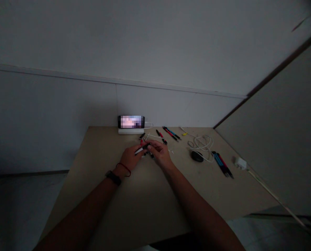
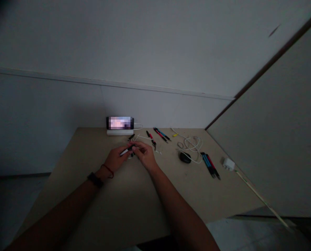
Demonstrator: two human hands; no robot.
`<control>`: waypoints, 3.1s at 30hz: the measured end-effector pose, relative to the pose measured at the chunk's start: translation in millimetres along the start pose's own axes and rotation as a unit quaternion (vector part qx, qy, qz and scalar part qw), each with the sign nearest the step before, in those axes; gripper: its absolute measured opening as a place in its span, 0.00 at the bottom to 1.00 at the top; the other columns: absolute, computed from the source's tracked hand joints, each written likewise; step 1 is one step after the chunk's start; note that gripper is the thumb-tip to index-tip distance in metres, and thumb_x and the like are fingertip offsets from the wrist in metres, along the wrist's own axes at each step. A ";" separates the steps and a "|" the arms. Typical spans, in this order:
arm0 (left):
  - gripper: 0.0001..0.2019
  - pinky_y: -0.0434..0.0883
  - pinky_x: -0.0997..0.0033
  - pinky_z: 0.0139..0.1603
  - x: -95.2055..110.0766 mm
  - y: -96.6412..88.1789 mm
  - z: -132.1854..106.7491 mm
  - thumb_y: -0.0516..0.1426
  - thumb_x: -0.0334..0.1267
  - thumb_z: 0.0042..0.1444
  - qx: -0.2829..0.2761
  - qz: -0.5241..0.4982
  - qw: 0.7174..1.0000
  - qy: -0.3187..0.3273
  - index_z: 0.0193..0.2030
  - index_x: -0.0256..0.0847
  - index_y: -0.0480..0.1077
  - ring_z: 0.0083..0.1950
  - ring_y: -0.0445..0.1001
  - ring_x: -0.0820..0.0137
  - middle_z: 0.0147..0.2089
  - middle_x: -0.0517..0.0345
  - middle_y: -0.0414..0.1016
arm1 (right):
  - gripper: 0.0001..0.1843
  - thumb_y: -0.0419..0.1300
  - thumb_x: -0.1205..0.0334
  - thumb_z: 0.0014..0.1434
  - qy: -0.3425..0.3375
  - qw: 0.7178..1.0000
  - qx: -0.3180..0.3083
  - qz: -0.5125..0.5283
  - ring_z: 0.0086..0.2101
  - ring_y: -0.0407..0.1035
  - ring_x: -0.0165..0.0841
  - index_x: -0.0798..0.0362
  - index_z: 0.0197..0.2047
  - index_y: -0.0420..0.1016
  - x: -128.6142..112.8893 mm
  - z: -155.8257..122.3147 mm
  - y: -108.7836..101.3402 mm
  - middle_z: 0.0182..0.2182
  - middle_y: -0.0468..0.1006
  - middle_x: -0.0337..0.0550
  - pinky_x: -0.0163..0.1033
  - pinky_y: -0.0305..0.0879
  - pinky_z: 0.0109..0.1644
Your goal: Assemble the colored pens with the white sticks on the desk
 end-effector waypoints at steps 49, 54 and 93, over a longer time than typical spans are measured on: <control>0.15 0.66 0.72 0.32 -0.3 3.0 0.4 0.57 0.49 0.63 -0.010 0.028 1.000 -0.002 0.38 0.39 0.78 0.28 0.75 0.69 0.25 0.58 0.77 | 0.18 0.70 0.44 0.51 0.008 0.997 0.059 -0.058 0.31 0.73 0.34 0.50 0.30 0.78 4.7 -3.0 -5.8 0.29 0.80 0.41 0.39 0.72 0.37; 0.14 0.69 0.71 0.34 1.6 0.6 -0.4 0.57 0.48 0.63 -0.001 0.058 0.998 -0.003 0.40 0.41 0.79 0.33 0.77 0.66 0.31 0.56 0.81 | 0.19 0.69 0.43 0.51 -0.007 0.994 0.074 -0.079 0.30 0.72 0.33 0.50 0.26 0.74 -3.1 -4.7 -6.7 0.27 0.79 0.40 0.38 0.71 0.36; 0.15 0.74 0.65 0.45 -8.9 4.7 -2.1 0.55 0.45 0.65 0.006 0.120 0.993 -0.006 0.52 0.43 0.77 0.43 0.81 0.61 0.45 0.50 0.83 | 0.18 0.72 0.45 0.49 0.002 0.998 0.047 -0.040 0.31 0.74 0.35 0.50 0.30 0.76 5.4 -8.2 5.8 0.31 0.82 0.42 0.42 0.72 0.40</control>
Point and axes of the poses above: each hand's wrist, its own z-axis towards the middle knuckle, its own y-axis out of the palm, x = y × z, the point moved 10 cm from there along z, towards the middle knuckle
